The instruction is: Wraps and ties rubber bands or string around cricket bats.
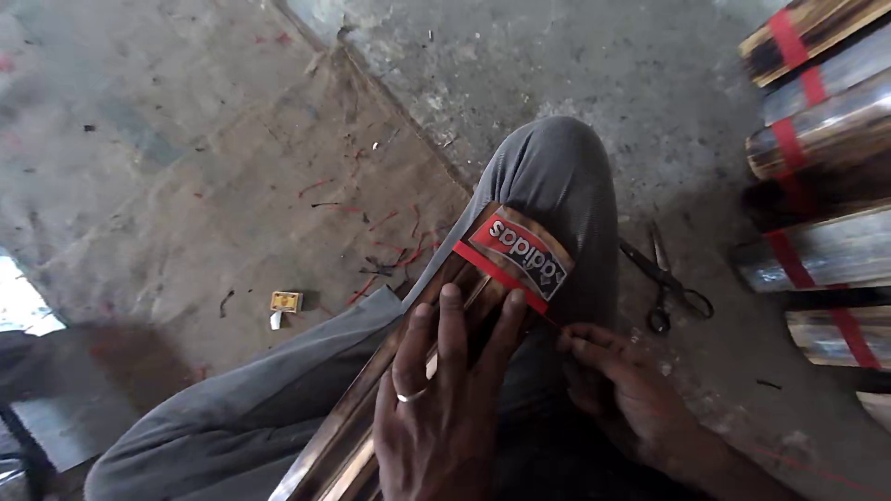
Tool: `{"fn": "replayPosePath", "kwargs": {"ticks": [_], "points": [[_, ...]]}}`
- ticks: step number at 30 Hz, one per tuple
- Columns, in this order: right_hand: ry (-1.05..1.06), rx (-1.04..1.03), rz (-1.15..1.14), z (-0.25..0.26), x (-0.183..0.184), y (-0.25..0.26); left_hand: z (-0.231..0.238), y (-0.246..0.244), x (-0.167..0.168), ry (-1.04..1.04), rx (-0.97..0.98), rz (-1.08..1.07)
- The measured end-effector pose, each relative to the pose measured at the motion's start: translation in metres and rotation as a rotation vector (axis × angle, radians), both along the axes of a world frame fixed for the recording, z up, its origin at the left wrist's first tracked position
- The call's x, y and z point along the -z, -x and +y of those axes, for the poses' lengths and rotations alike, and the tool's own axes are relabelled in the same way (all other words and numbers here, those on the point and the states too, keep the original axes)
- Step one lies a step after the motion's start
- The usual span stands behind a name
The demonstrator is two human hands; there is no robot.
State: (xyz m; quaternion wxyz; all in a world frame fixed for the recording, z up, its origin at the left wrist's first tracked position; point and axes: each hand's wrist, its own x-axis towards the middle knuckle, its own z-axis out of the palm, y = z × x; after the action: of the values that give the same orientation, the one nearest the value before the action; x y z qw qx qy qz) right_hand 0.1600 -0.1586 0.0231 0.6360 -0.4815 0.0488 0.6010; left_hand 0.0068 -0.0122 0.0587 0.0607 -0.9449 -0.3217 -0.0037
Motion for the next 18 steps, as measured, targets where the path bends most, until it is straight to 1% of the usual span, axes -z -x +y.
{"fn": "replayPosePath", "kwargs": {"ticks": [4, 7, 9, 12, 14, 16, 18], "points": [[-0.058, 0.013, 0.031, 0.003, 0.002, 0.000, 0.007, -0.002, -0.006, 0.043, 0.011, -0.009], [-0.129, -0.045, -0.033, 0.008, -0.004, -0.002, 0.023, -0.002, -0.025, 0.203, 0.006, -0.023], [-0.173, -0.084, -0.113, 0.016, -0.016, -0.001, 0.040, 0.003, -0.040, 0.397, 0.030, -0.054], [-0.305, -0.102, -0.203, 0.029, -0.033, 0.000, 0.065, 0.010, -0.058, 0.791, 0.062, -0.118], [-0.377, -0.100, -0.221, 0.036, -0.043, 0.000, 0.075, 0.016, -0.060, 1.060, 0.095, -0.194], [-0.410, -0.094, -0.234, 0.040, -0.050, 0.000, 0.080, 0.020, -0.058, 1.280, 0.079, -0.218], [-0.386, -0.092, -0.246, 0.042, -0.048, 0.001, 0.083, 0.023, -0.052, 1.398, 0.032, -0.232]]}}
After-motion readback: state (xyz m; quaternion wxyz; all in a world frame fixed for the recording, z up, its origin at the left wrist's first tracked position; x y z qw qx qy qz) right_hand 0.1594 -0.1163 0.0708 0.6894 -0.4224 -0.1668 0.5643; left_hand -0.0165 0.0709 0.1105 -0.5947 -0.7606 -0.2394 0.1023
